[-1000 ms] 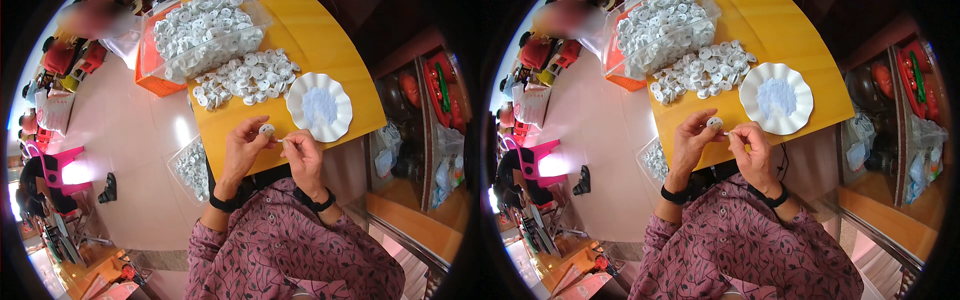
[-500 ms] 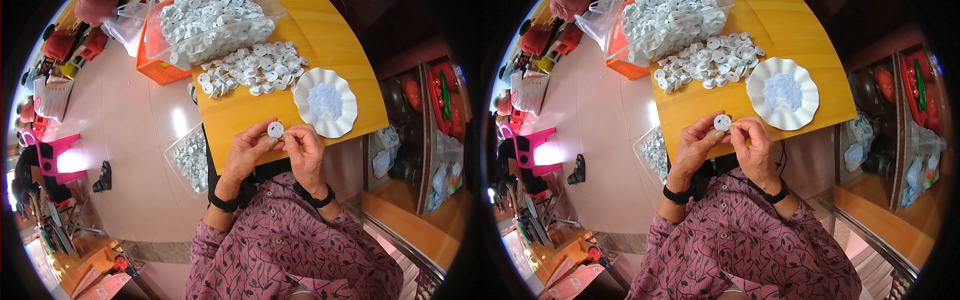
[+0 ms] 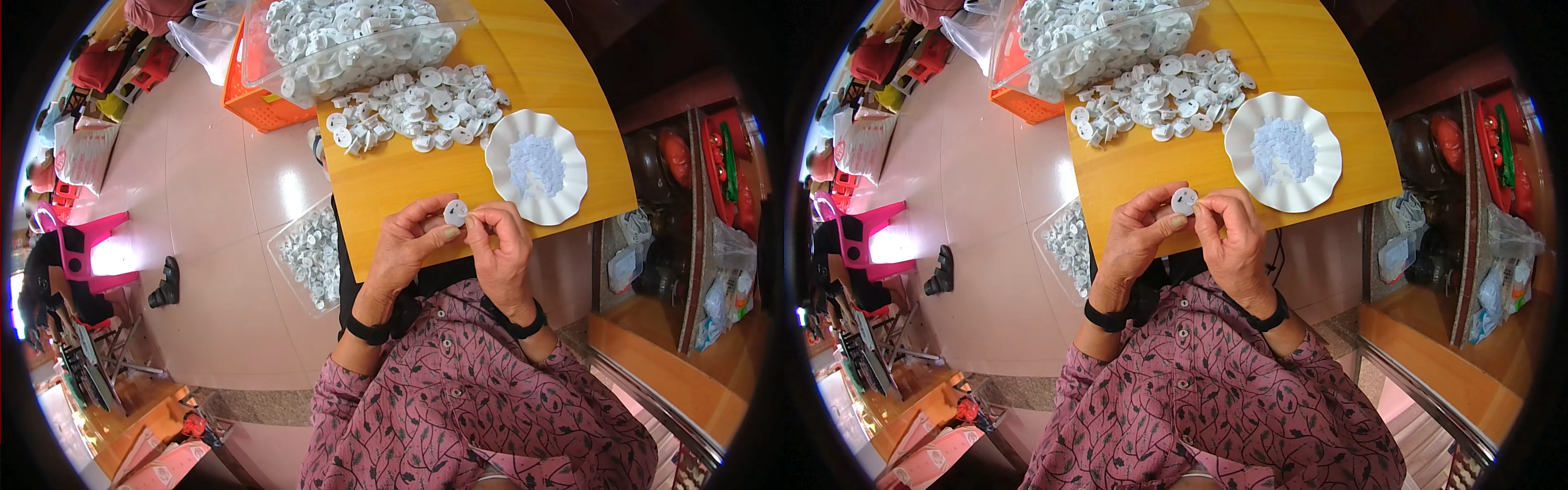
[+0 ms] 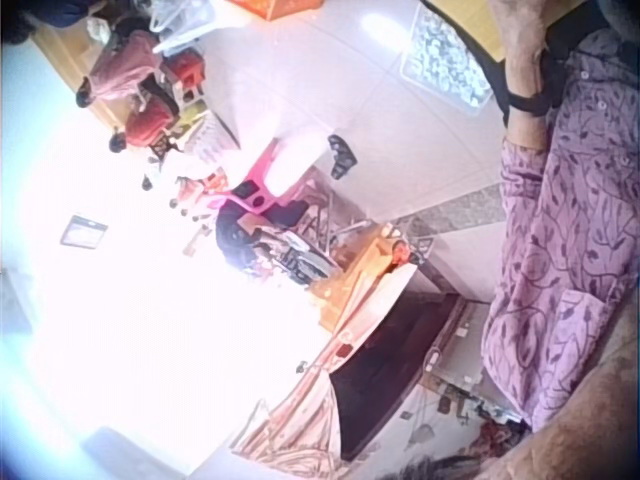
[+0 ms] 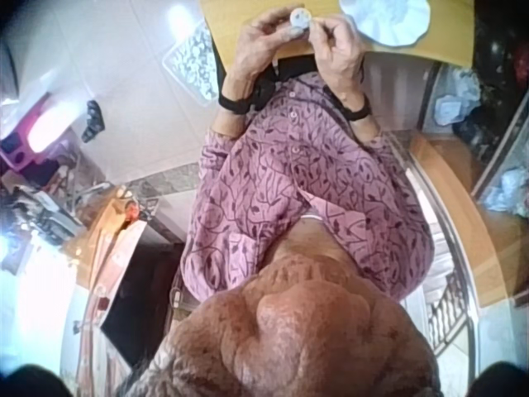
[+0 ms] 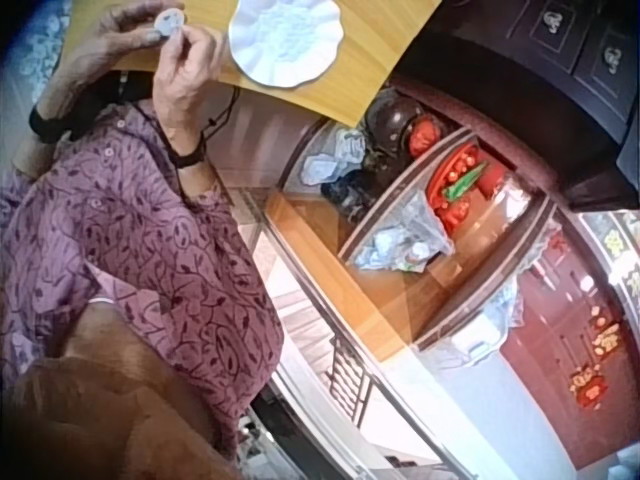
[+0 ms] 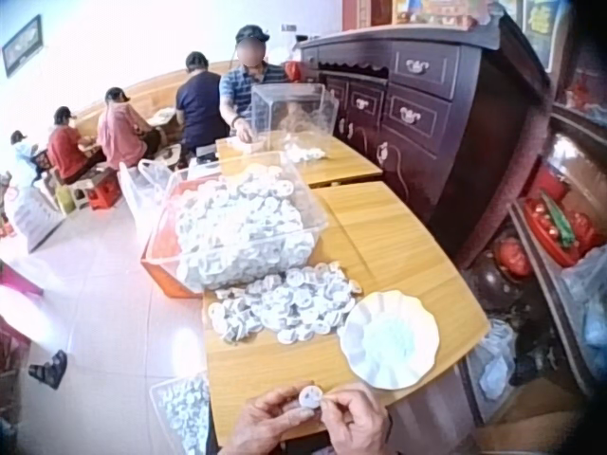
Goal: Assembling small white plastic components by hand in a workshop environment.
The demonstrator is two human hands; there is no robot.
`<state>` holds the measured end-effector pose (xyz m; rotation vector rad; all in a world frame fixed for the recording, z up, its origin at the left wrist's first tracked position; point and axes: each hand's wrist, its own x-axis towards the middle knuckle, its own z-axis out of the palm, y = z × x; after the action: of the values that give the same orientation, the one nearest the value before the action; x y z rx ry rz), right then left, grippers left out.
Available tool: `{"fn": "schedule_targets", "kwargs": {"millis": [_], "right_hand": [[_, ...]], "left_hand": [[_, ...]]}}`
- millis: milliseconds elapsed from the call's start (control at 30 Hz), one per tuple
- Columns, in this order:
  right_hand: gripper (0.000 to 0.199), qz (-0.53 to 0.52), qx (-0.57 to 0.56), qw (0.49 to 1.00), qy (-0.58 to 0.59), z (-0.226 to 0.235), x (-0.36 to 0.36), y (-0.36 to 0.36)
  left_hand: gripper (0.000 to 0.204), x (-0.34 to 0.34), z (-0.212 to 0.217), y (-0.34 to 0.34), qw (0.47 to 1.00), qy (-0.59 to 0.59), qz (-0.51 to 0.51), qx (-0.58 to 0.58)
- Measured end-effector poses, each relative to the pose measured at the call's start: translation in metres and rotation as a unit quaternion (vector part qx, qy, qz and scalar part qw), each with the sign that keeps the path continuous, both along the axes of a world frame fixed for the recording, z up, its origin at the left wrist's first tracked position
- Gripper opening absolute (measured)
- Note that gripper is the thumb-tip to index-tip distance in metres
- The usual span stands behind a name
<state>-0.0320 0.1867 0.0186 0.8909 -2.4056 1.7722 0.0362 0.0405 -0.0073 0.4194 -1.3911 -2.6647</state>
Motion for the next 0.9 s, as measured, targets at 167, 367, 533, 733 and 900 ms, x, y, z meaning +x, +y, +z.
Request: {"fn": "schedule_targets", "kwargs": {"millis": [167, 367, 533, 733, 900], "right_hand": [[0.012, -0.007, 0.033, 0.995, 0.092, 0.003, -0.0001, -0.0016], [0.014, 0.002, 0.045, 0.99, 0.137, 0.0026, -0.0015, -0.0019], [0.014, 0.021, 0.045, 0.987, 0.15, 0.0041, -0.0019, -0.0032], [0.012, 0.035, 0.056, 0.992, 0.112, 0.0027, -0.0001, -0.0038], [0.01, 0.041, 0.029, 0.999, 0.019, 0.0037, 0.0026, -0.0035]], "left_hand": [[0.045, 0.0002, -0.0003, -0.0016, 1.0, 0.006, -0.009, 0.0], [0.044, 0.0005, -0.0029, -0.0019, 1.0, 0.007, -0.007, -0.012], [0.044, 0.0021, -0.0035, -0.004, 1.0, 0.008, -0.011, -0.021], [0.043, 0.0047, -0.0071, -0.0054, 1.0, 0.002, -0.01, -0.026], [0.04, 0.0048, -0.0043, -0.0054, 0.999, 0.011, -0.003, 0.037]]}}
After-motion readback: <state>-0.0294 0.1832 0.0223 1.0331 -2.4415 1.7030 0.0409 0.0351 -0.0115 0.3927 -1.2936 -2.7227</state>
